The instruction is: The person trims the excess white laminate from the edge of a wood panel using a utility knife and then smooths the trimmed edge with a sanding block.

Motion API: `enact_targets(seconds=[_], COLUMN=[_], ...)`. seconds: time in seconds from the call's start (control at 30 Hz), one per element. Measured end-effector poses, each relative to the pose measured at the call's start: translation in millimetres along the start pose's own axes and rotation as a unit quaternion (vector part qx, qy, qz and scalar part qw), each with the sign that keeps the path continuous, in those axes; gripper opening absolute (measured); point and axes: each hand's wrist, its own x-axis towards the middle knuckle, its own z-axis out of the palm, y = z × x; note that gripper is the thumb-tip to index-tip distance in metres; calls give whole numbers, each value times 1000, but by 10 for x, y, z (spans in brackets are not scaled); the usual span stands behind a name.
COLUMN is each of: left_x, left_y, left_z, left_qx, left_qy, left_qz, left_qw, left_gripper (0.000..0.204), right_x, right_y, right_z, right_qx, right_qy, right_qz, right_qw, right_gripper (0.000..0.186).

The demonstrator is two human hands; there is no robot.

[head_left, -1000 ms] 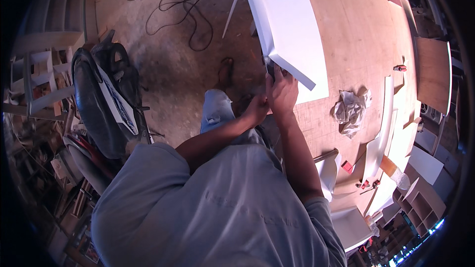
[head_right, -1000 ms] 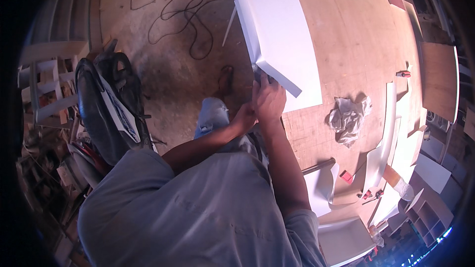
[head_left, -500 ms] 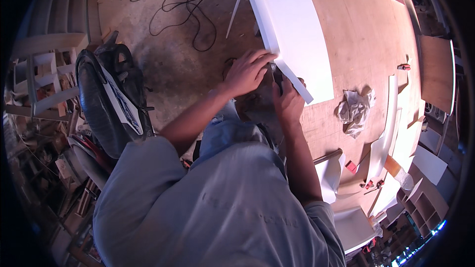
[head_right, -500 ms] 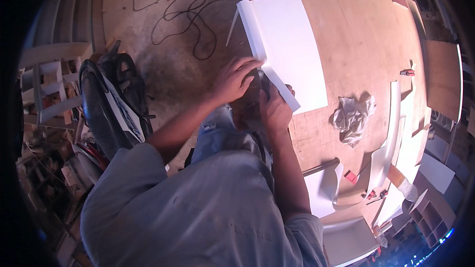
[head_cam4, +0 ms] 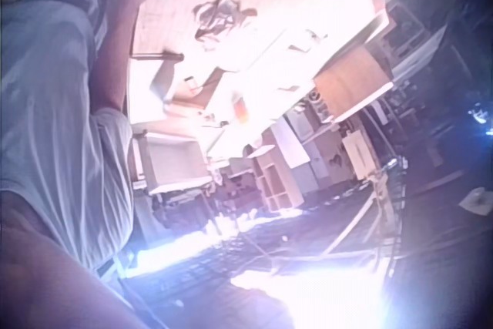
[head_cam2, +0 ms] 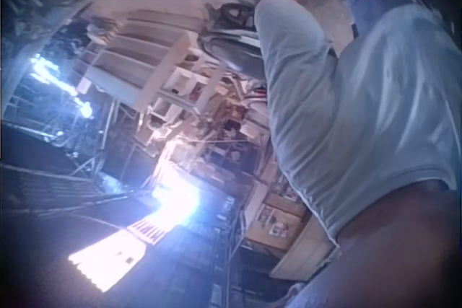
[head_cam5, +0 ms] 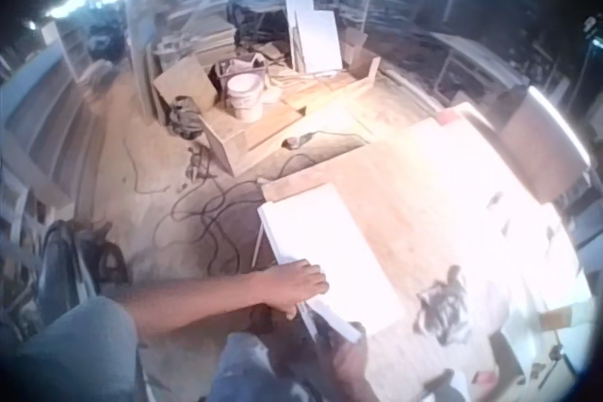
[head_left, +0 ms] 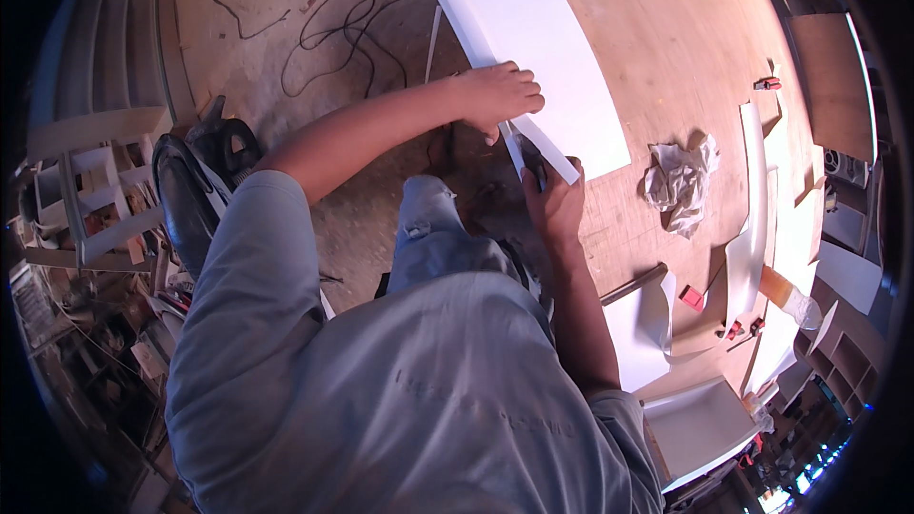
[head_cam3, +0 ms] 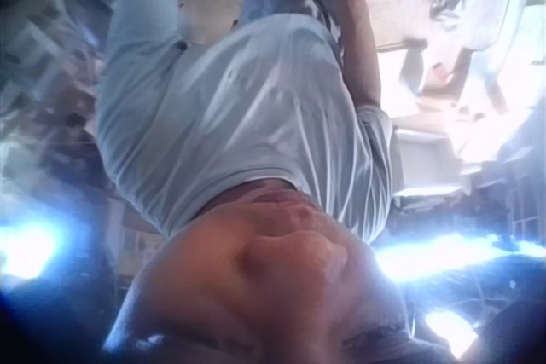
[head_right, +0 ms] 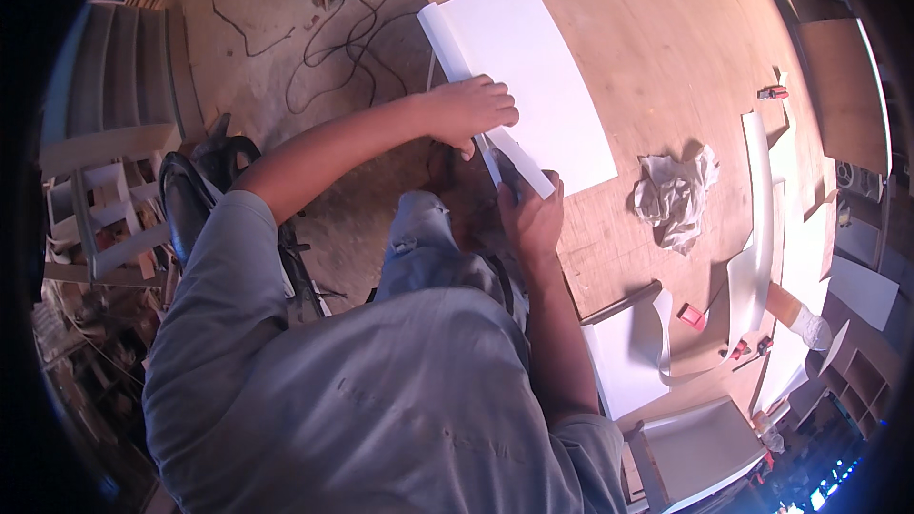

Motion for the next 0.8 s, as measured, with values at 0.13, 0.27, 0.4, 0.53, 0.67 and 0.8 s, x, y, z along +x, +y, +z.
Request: enact_targets(seconds=[0.13,0.27,0.4,0.53,0.67,0.8], left_x=[14,-49,-152,-285,-318,-306], left_y=[66,44,-119,-129,-215,-205], left_z=[208,196,235,185,100,-8], left_qx=[46,-75,-189,-320,-306,-376], left_qy=[14,53,139,200,224,173], left_qz=[2,-16,-57,-133,-162,-256], left_qw=[999,996,970,916,911,874], left_gripper=[59,40,23,23,27,27], right_x=[-74,-166,-177,-67,68,168], right_y=[-56,-15,-5,-112,-213,-282], right_z=[-52,-84,-115,-128,-37,84], right_qx=[24,45,38,48,37,32], right_qy=[-1,-6,-4,-20,-29,-23], right_qz=[17,31,24,26,19,32], right_qw=[1000,998,999,998,999,999], right_gripper=[52,64,62,61,60,60])
